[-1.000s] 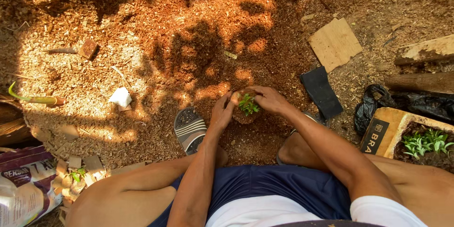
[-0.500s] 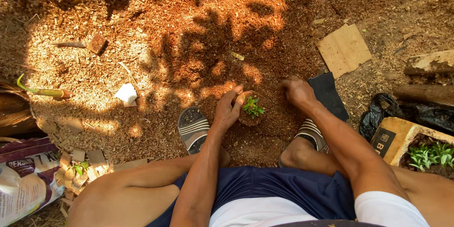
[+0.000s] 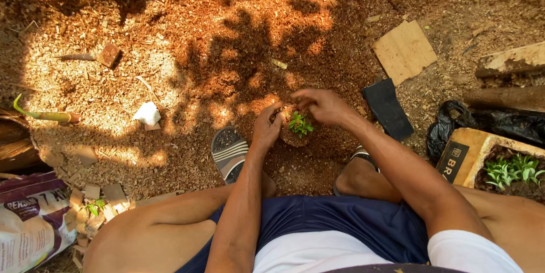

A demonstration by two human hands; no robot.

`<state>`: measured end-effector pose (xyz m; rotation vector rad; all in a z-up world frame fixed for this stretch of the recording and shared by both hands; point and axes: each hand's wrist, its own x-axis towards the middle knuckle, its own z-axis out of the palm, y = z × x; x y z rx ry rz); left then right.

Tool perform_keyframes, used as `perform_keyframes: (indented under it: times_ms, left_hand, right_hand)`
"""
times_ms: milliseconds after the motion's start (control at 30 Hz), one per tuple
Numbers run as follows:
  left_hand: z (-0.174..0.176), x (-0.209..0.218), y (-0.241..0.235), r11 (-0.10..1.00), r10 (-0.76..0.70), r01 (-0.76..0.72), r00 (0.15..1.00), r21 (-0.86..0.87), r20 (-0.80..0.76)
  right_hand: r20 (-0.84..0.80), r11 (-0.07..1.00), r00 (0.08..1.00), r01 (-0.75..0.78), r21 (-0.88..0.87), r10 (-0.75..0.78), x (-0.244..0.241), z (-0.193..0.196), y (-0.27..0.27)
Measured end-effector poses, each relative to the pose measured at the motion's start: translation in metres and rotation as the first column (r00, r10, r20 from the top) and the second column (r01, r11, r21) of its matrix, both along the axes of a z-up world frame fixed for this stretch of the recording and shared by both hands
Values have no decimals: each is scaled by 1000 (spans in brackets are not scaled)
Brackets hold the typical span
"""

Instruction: The person picks up a seedling from a wooden crate, prepares a small pot with soil by hand, and places the seedling into the pot.

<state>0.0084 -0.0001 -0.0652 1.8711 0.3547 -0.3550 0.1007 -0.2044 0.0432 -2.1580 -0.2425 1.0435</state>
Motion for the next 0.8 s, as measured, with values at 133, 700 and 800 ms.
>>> perform_keyframes:
  times_ms: [133,700,800]
  left_hand:
    - [15,5,1,999,-23,29,975,23,-221]
    - [23,4,6,996,-80,78,995,-36,-65]
    - [12,5,5,996,-85,84,988,-12,-126]
  right_hand:
    - [23,998,998,-54,-40,55,-7,-37,-18]
    - [193,973,963,-159,-166,190,-3,-61,-29]
    - [68,984,982,-172,-54,175,2,-25,1]
